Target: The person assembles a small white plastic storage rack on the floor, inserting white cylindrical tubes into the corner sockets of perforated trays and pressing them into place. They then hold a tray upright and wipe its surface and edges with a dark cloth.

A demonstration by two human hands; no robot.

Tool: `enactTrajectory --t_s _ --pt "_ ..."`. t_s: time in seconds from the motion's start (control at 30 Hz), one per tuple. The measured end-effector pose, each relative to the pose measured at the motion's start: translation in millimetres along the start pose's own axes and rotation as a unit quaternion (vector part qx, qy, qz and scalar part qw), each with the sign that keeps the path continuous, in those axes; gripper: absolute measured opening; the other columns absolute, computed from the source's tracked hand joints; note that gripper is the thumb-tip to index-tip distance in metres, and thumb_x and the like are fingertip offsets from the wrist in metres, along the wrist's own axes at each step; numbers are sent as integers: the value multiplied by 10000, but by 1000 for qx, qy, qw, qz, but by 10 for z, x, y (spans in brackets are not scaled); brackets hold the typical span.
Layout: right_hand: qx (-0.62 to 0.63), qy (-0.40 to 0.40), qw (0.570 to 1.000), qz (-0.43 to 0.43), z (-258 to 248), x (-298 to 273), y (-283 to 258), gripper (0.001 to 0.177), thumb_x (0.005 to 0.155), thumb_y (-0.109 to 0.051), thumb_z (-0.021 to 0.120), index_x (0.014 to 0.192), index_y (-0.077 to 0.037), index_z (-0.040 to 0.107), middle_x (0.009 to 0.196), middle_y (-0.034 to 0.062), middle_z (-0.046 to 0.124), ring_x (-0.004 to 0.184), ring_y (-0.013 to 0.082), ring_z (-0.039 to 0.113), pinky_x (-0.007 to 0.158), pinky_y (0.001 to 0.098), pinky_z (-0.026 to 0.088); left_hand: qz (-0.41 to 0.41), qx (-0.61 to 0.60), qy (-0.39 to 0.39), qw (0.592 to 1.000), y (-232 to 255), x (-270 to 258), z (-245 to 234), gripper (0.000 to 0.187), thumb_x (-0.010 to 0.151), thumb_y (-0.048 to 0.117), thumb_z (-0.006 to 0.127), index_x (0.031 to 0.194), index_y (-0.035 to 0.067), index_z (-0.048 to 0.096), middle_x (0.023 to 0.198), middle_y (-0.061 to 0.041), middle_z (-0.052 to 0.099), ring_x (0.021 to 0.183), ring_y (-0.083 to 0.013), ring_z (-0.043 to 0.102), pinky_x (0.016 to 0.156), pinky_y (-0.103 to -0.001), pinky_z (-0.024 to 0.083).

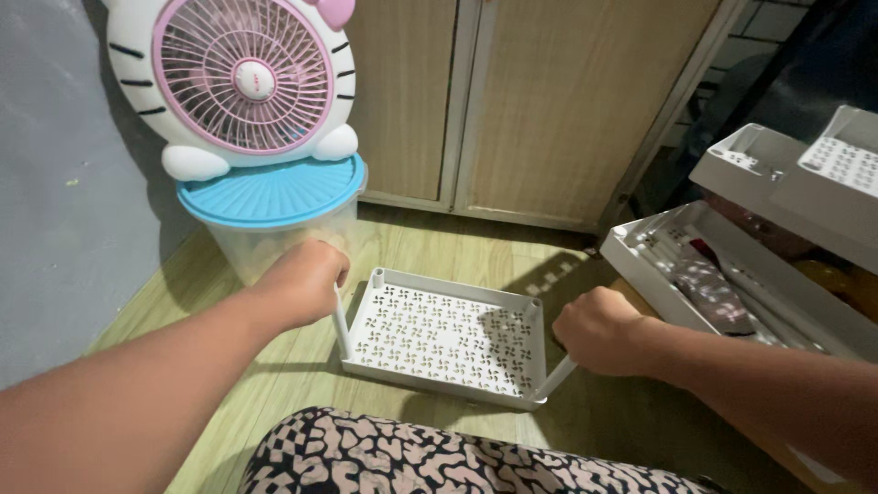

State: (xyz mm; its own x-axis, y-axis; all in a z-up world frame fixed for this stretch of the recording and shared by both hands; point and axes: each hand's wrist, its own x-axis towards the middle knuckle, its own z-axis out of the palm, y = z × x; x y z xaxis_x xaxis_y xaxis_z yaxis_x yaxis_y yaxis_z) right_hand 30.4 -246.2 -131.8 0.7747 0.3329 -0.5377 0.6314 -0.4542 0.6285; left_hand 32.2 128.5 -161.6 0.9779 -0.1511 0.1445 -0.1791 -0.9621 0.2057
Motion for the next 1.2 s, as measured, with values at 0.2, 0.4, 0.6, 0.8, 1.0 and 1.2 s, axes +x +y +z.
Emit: enactTrajectory --t_s 0.2,0.4,0.6,0.8,1.0,1.2 --pt "160 -5 985 59 66 192 80 193 845 -265 752 921 -93 792 944 99 770 923 263 749 750 387 583 27 5 -20 999 -31 11 -39 134 694 -6 721 813 55 734 930 -200 708 934 -383 692 820 -464 563" --pt "119 12 988 97 -36 5 -45 184 924 -260 692 937 -102 786 927 106 779 854 226 771 704 356 582 -18 -5 -21 1000 14 67 -12 108 724 0 701 807 60 736 914 -213 727 916 -388 708 813 -474 569" --pt "314 322 878 164 71 -208 274 227 990 -288 599 998 -120 751 959 87 755 768 213 732 622 337 623 -63 8 -16 998 44 58 -13 151 766 13 676 863 67 778 995 -226 727 979 -394 712 861 -487 570" --pt "455 233 801 313 840 -238 1022 201 1001 -251 646 1061 -112 779 934 121 788 815 243 756 808 411 605 -115 58 -27 991 187 -10 -55 178 800 23 674 945 41 777 1074 -231 711 1055 -398 698 894 -497 578" --pt "552 69 763 329 1518 -13 1183 243 947 -274 727 1154 -160 787 1009 128 842 784 230 804 733 355 677 -117 97 -71 986 302 -149 -113 199 801 125 736 978 42 769 1075 -211 729 1037 -357 727 886 -470 590" --pt "535 10 779 328 1757 87 1228 314 950 -330 737 1230 -188 758 1094 94 804 833 182 792 736 320 691 -40 197 -168 965 458 -301 -226 209 771 114 770 977 82 780 1077 -167 740 1021 -318 737 862 -439 597"
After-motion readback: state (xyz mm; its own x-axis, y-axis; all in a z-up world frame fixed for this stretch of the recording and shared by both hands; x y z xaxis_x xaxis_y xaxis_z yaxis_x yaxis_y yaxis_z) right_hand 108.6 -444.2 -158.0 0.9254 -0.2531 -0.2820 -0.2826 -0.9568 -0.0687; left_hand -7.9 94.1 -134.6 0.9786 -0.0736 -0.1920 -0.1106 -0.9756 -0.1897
